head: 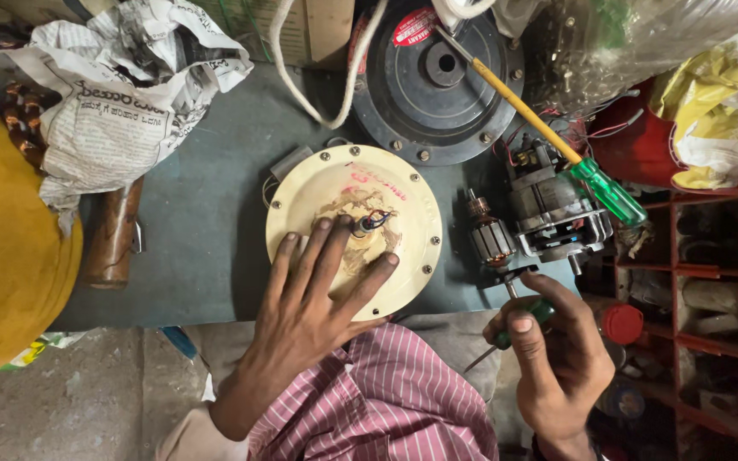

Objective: The person uses a screwdriver to tighten screws on a circular off-white electrical component mounted on a workbench. They rotate the component to access different screw locations and continue tightening throughout the clip.

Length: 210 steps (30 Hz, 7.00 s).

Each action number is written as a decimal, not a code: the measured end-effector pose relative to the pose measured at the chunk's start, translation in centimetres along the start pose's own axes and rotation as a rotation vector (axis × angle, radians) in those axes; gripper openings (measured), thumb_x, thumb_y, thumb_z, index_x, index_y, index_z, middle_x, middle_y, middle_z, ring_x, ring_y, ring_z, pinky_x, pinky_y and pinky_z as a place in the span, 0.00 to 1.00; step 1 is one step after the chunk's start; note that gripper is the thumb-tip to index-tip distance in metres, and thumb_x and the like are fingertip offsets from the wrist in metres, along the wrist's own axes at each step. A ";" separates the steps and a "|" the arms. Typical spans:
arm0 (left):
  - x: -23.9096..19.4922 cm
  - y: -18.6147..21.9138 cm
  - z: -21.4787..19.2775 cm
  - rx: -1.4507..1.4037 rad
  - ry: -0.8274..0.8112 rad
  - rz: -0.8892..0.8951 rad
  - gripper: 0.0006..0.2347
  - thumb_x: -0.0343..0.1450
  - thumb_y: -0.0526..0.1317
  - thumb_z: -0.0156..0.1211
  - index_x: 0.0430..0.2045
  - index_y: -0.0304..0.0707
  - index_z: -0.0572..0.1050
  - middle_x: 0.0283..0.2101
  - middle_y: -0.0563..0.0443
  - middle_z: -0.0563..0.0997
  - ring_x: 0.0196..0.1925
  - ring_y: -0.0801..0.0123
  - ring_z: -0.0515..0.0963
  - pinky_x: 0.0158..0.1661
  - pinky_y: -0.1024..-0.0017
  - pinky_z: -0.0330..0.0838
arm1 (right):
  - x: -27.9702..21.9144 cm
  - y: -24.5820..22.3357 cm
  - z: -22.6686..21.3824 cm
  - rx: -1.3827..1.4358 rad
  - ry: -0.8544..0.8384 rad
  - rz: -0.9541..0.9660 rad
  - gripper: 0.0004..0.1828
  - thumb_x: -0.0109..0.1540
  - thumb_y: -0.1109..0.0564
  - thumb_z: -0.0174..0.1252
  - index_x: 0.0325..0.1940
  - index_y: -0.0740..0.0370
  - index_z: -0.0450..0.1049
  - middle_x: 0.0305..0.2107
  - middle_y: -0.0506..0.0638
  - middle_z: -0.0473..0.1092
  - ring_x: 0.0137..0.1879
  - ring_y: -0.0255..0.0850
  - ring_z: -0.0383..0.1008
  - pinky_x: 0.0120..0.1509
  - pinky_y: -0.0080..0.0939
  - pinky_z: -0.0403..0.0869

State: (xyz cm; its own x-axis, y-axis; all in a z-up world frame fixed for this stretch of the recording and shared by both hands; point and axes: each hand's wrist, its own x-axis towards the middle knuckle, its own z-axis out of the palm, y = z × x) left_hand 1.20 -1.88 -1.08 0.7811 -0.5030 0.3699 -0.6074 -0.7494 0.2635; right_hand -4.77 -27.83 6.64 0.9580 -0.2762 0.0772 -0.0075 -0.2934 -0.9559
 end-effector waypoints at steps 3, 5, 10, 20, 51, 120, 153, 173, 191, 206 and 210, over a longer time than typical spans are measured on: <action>0.4 -0.9 -0.2 0.039 0.081 0.061 0.35 0.67 0.68 0.62 0.69 0.63 0.65 0.68 0.31 0.67 0.72 0.41 0.65 0.67 0.41 0.58 | 0.0 0.6 -0.3 0.016 0.033 -0.005 0.20 0.70 0.61 0.55 0.65 0.74 0.67 0.33 0.56 0.75 0.37 0.38 0.76 0.43 0.38 0.77; 0.4 -1.2 -0.6 0.048 0.114 0.082 0.33 0.68 0.69 0.60 0.68 0.63 0.67 0.67 0.33 0.70 0.70 0.43 0.68 0.67 0.43 0.60 | 0.2 0.8 -0.4 0.080 0.051 -0.036 0.19 0.72 0.61 0.55 0.66 0.73 0.67 0.35 0.55 0.74 0.38 0.37 0.75 0.46 0.38 0.77; 0.5 -1.3 -1.2 0.029 0.128 0.094 0.31 0.70 0.68 0.61 0.65 0.60 0.72 0.67 0.35 0.71 0.70 0.45 0.69 0.67 0.44 0.62 | 1.6 0.6 0.7 0.096 -0.036 0.106 0.22 0.71 0.59 0.54 0.67 0.73 0.69 0.35 0.53 0.71 0.33 0.33 0.65 0.36 0.33 0.66; 2.3 0.7 -3.2 -0.420 0.267 -0.196 0.26 0.73 0.53 0.61 0.61 0.35 0.66 0.65 0.35 0.73 0.69 0.46 0.72 0.69 0.45 0.57 | 3.0 1.9 6.8 -0.136 -0.232 0.029 0.33 0.70 0.57 0.54 0.75 0.75 0.56 0.68 0.66 0.65 0.74 0.48 0.63 0.75 0.44 0.60; -6.5 -3.0 -11.5 -0.598 0.413 -0.656 0.10 0.68 0.20 0.56 0.40 0.25 0.77 0.45 0.43 0.84 0.47 0.68 0.84 0.54 0.73 0.78 | 9.9 0.5 16.0 -0.817 -0.373 -0.388 0.35 0.54 0.69 0.55 0.66 0.55 0.71 0.53 0.63 0.70 0.40 0.60 0.78 0.38 0.55 0.78; -4.8 -1.5 0.3 0.142 0.248 0.122 0.08 0.79 0.49 0.61 0.42 0.50 0.72 0.66 0.45 0.76 0.68 0.49 0.73 0.70 0.45 0.59 | 3.7 1.1 8.1 -0.558 -0.605 -0.576 0.17 0.57 0.63 0.67 0.51 0.66 0.77 0.40 0.55 0.78 0.39 0.41 0.82 0.39 0.38 0.82; -4.9 -1.0 1.3 0.095 0.295 0.078 0.03 0.79 0.45 0.57 0.43 0.54 0.75 0.63 0.48 0.78 0.69 0.51 0.72 0.71 0.47 0.58 | 3.5 4.3 7.6 -0.553 -0.530 -0.837 0.15 0.59 0.62 0.69 0.48 0.69 0.75 0.37 0.53 0.78 0.35 0.36 0.81 0.31 0.32 0.78; -5.2 -0.8 1.8 0.081 0.306 0.060 0.05 0.80 0.48 0.59 0.40 0.55 0.75 0.64 0.49 0.78 0.70 0.52 0.71 0.72 0.49 0.55 | 3.8 4.3 8.1 -0.429 -0.481 -0.661 0.13 0.57 0.57 0.73 0.40 0.62 0.76 0.30 0.49 0.78 0.30 0.33 0.80 0.29 0.32 0.76; -4.9 -0.8 1.7 0.086 0.313 0.053 0.06 0.80 0.50 0.57 0.42 0.54 0.75 0.63 0.48 0.78 0.69 0.53 0.73 0.72 0.49 0.55 | 4.2 3.5 7.9 -0.397 -0.564 -0.695 0.13 0.60 0.62 0.68 0.47 0.66 0.76 0.29 0.50 0.80 0.29 0.34 0.81 0.30 0.33 0.77; -5.4 -0.8 2.7 0.092 0.331 0.050 0.05 0.80 0.50 0.58 0.41 0.56 0.74 0.64 0.49 0.78 0.70 0.54 0.71 0.73 0.50 0.54 | 4.2 4.1 7.7 -0.388 -0.539 -0.693 0.10 0.60 0.60 0.69 0.43 0.62 0.77 0.33 0.50 0.81 0.35 0.35 0.84 0.34 0.32 0.79; -5.4 -0.7 2.6 0.088 0.329 0.045 0.06 0.80 0.50 0.59 0.40 0.56 0.74 0.64 0.50 0.78 0.70 0.54 0.71 0.73 0.50 0.53 | 4.2 4.0 7.9 -0.367 -0.529 -0.635 0.10 0.59 0.58 0.71 0.40 0.61 0.77 0.32 0.49 0.81 0.34 0.35 0.84 0.31 0.31 0.79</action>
State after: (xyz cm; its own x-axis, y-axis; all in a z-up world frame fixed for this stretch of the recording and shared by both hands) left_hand -2.26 0.24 -5.53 0.6563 -0.3813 0.6511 -0.6144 -0.7709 0.1679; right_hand 1.51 -22.90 0.92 0.8189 0.4677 0.3327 0.5636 -0.5455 -0.6204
